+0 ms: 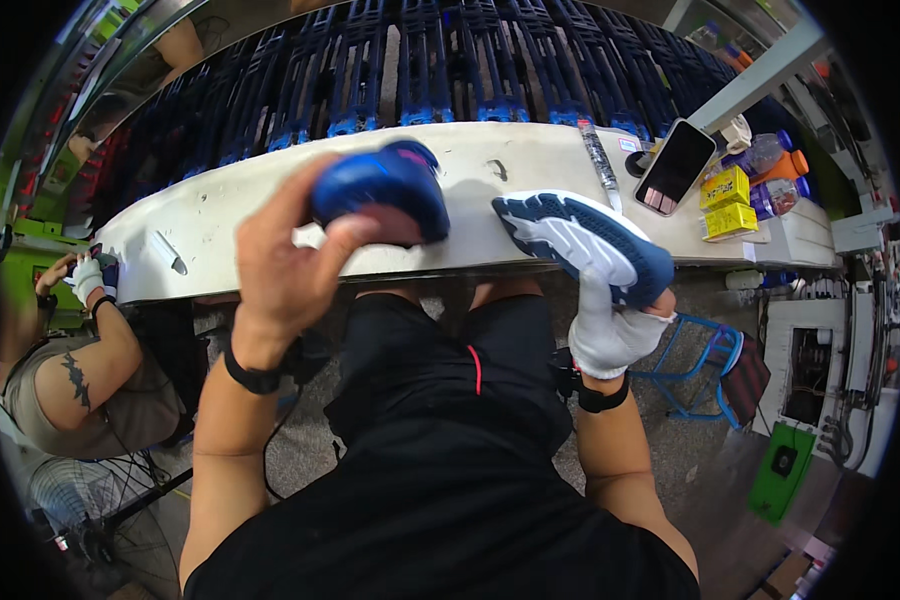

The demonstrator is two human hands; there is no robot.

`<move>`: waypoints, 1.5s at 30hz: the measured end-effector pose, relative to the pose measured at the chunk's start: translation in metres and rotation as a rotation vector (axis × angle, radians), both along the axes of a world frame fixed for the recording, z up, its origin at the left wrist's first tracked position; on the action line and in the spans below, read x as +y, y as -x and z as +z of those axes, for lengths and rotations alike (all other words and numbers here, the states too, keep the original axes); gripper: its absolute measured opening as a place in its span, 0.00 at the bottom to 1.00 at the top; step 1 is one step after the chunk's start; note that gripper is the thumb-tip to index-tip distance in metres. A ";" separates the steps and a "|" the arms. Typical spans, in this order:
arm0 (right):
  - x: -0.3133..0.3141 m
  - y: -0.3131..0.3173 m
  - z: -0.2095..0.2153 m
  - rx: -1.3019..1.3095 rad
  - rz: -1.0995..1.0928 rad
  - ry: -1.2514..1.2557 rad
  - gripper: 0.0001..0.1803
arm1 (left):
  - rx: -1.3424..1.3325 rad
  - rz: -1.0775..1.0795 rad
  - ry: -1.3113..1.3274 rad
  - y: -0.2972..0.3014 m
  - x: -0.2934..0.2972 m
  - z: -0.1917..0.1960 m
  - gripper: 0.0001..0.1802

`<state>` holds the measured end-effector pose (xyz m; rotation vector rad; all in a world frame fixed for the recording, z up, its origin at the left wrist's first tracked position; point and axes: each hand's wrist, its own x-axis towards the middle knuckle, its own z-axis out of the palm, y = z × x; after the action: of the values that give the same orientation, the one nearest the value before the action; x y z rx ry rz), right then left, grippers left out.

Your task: Inspecting, cleaning, and finishing blue athletic shoes at a factory workstation.

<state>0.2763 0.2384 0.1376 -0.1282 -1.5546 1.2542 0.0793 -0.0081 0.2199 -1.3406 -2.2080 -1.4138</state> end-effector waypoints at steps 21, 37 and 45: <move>-0.054 0.027 0.022 -0.112 0.575 0.015 0.23 | -0.368 -0.111 -0.332 -0.053 -0.015 -0.024 0.15; -0.046 0.024 0.024 -0.261 0.348 -0.463 0.26 | -0.055 -0.131 -0.102 -0.050 -0.020 -0.027 0.25; -0.042 0.024 0.025 -0.278 0.358 -0.511 0.29 | -0.104 -0.158 -0.163 -0.052 -0.017 -0.034 0.27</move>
<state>0.2525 0.1967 0.1631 0.3314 -2.1636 1.0945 0.1310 -0.0254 0.1863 -1.4405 -2.0333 -1.7157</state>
